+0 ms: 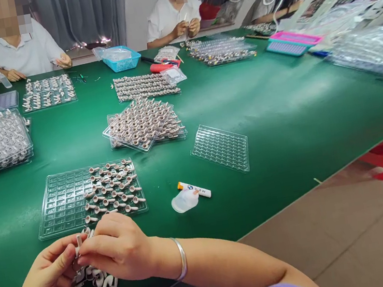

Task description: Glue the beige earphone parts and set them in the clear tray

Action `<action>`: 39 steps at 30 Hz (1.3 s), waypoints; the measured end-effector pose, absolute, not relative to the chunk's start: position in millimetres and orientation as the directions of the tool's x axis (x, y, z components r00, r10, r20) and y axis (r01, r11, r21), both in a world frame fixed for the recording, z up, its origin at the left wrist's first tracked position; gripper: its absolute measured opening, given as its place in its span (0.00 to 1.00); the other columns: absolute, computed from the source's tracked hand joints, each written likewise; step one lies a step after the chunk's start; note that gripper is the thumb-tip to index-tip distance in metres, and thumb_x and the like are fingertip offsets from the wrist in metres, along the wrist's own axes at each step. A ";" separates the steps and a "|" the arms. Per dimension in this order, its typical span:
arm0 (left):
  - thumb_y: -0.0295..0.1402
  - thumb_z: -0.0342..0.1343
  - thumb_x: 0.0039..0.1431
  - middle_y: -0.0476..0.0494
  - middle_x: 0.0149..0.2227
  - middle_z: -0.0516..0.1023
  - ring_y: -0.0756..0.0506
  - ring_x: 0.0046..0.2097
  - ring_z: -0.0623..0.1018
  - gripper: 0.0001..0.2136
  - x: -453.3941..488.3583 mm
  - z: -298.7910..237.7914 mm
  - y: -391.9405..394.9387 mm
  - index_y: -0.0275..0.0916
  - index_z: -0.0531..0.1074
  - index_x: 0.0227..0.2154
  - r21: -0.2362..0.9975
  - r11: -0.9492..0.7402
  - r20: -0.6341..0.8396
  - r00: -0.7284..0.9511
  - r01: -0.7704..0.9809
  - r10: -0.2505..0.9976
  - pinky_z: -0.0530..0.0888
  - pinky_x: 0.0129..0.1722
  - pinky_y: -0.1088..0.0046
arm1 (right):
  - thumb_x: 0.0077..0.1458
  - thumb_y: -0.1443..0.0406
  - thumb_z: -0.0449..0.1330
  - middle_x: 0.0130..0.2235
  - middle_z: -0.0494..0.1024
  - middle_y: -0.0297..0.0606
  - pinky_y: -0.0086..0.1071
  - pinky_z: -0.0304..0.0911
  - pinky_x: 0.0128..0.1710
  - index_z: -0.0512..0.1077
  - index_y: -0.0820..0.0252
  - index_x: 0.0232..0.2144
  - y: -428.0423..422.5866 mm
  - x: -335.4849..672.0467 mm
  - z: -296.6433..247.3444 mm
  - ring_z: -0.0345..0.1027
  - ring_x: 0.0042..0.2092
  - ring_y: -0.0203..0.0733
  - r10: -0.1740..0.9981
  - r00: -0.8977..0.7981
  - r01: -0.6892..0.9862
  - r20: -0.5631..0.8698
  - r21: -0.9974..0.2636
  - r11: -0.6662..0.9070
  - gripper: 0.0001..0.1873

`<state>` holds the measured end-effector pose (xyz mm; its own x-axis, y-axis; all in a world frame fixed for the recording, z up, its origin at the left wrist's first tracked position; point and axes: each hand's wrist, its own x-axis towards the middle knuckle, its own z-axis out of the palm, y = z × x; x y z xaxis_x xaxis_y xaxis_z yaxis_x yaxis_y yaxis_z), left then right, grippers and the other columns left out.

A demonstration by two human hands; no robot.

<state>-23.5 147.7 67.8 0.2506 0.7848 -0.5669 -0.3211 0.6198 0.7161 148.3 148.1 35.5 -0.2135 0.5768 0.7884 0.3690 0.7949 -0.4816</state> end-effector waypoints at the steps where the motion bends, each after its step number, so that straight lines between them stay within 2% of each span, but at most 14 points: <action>1: 0.35 0.75 0.34 0.41 0.30 0.83 0.50 0.29 0.79 0.16 -23.5 68.0 147.6 0.40 0.83 0.31 0.713 0.623 -0.572 0.248 -0.322 0.782 0.76 0.32 0.80 | 0.61 0.62 0.60 0.25 0.71 0.33 0.28 0.60 0.28 0.75 0.62 0.34 148.1 148.6 35.5 0.62 0.26 0.33 0.578 -0.218 0.373 0.786 -0.480 0.794 0.08; 11: 0.36 0.74 0.38 0.41 0.32 0.84 0.49 0.31 0.79 0.16 -25.6 64.3 148.0 0.41 0.83 0.33 0.718 0.622 -0.563 0.264 -0.312 0.783 0.75 0.34 0.80 | 0.60 0.63 0.61 0.25 0.71 0.33 0.28 0.61 0.28 0.74 0.62 0.35 149.0 148.8 36.2 0.63 0.27 0.33 0.598 -0.189 0.360 0.779 -0.512 0.780 0.07; 29: 0.36 0.75 0.35 0.44 0.29 0.83 0.50 0.30 0.79 0.16 -26.3 64.5 148.8 0.39 0.82 0.30 0.763 0.583 -0.538 0.226 -0.280 0.812 0.75 0.32 0.81 | 0.60 0.64 0.61 0.25 0.73 0.34 0.28 0.62 0.28 0.73 0.61 0.33 149.6 149.0 37.9 0.64 0.27 0.34 0.595 -0.179 0.355 0.783 -0.513 0.782 0.06; 34: 0.37 0.74 0.37 0.45 0.30 0.83 0.50 0.31 0.78 0.14 -29.1 65.3 149.3 0.40 0.82 0.30 0.807 0.533 -0.493 0.205 -0.254 0.845 0.75 0.33 0.81 | 0.60 0.68 0.59 0.34 0.80 0.40 0.31 0.69 0.38 0.68 0.60 0.33 150.7 150.9 44.6 0.73 0.35 0.35 0.566 -0.180 0.263 0.805 -0.515 0.816 0.03; 39: 0.38 0.73 0.38 0.44 0.32 0.83 0.51 0.31 0.78 0.15 -31.1 63.8 149.4 0.40 0.82 0.31 0.810 0.535 -0.492 0.218 -0.240 0.843 0.75 0.34 0.81 | 0.59 0.71 0.59 0.38 0.81 0.43 0.32 0.69 0.44 0.68 0.60 0.35 151.5 152.5 46.3 0.75 0.39 0.36 0.563 -0.210 0.239 0.799 -0.516 0.822 0.03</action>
<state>-31.1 149.4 63.8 0.2176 0.8429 -0.4922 -0.2400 0.5350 0.8101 152.5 151.5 46.3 -0.2102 0.5630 0.7993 0.2392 0.8223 -0.5163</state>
